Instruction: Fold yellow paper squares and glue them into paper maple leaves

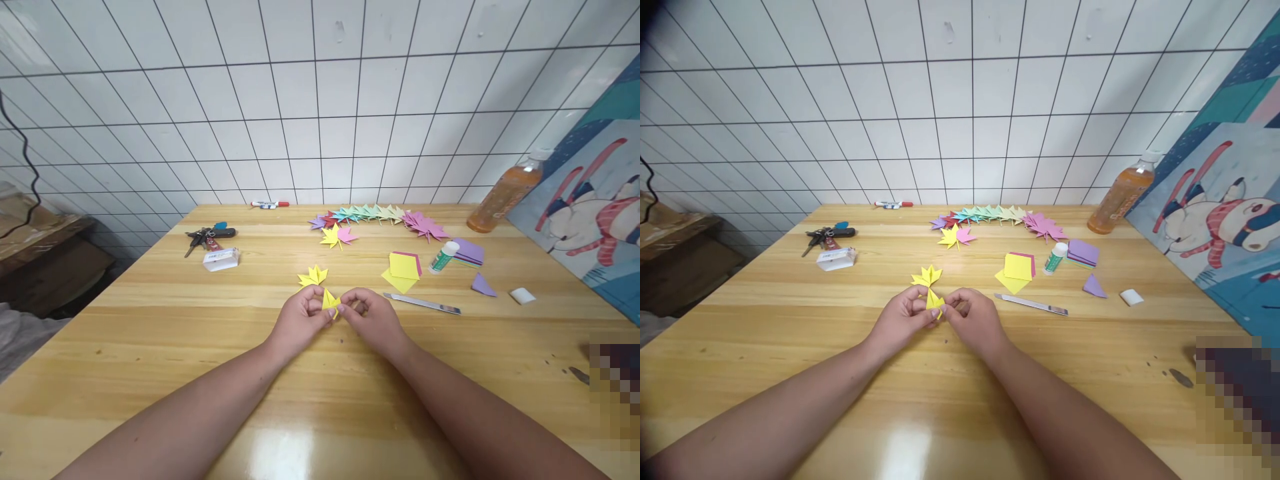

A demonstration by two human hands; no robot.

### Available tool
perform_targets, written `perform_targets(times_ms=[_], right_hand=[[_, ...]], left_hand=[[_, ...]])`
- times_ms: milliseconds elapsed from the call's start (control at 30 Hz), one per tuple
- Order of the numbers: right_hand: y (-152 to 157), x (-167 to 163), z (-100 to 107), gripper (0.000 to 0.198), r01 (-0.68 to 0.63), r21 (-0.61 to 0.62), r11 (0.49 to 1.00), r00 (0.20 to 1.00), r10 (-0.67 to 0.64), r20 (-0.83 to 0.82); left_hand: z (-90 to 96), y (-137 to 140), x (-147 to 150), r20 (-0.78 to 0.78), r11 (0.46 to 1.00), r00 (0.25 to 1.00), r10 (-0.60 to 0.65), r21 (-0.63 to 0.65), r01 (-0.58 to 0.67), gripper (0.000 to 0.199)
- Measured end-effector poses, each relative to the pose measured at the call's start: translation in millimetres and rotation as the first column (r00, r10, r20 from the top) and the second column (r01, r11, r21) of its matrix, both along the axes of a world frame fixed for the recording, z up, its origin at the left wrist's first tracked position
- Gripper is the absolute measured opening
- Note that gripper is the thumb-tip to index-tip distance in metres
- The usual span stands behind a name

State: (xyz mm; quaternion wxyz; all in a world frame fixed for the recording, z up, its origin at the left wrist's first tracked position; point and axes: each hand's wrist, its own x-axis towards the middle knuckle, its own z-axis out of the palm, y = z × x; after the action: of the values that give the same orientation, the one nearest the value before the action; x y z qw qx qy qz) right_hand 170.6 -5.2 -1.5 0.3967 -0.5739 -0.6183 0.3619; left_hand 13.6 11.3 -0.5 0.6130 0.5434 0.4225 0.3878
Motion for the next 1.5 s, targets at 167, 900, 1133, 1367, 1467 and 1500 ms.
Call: perform_targets(times_ms=[167, 900, 1133, 1367, 1467, 1500], right_hand=[[1.0, 2.2, 1.4, 0.012, -0.018, -0.07, 0.997, 1.0, 0.018, 0.002], [0.9, 4.8, 4.5, 0.023, -0.095, -0.197, 0.976, 0.953, 0.031, -0.302], [1.6, 7.6, 2.3, 0.018, -0.119, -0.213, 0.97, 0.956, 0.054, -0.288], [-0.2, 7.3, 7.9, 0.019, -0.138, -0.212, 0.967, 0.94, 0.06, -0.337], [-1.1, 5.5, 6.9, 0.02, -0.175, -0.206, 0.963, 0.941, 0.102, -0.322], [-1.0, 5.2, 6.0, 0.019, -0.175, -0.196, 0.965, 0.947, 0.11, -0.3]], left_hand=[[-2.3, -0.5, -1.0, -0.065, 0.998, 0.997, -0.038, 0.041, 0.04, 0.034], [1.1, 0.9, -3.7, -0.183, 0.992, 0.979, -0.089, 0.068, 0.103, 0.026], [-0.4, 2.0, -4.3, -0.223, 0.987, 0.975, -0.012, 0.154, 0.047, 0.02], [-0.3, -0.4, -4.9, -0.221, 0.986, 0.975, -0.037, 0.149, 0.071, 0.019], [0.8, 1.6, -4.3, -0.152, 0.991, 0.988, -0.029, 0.123, 0.048, 0.023], [0.8, 1.8, -4.0, -0.154, 0.991, 0.987, -0.038, 0.122, 0.057, 0.024]])
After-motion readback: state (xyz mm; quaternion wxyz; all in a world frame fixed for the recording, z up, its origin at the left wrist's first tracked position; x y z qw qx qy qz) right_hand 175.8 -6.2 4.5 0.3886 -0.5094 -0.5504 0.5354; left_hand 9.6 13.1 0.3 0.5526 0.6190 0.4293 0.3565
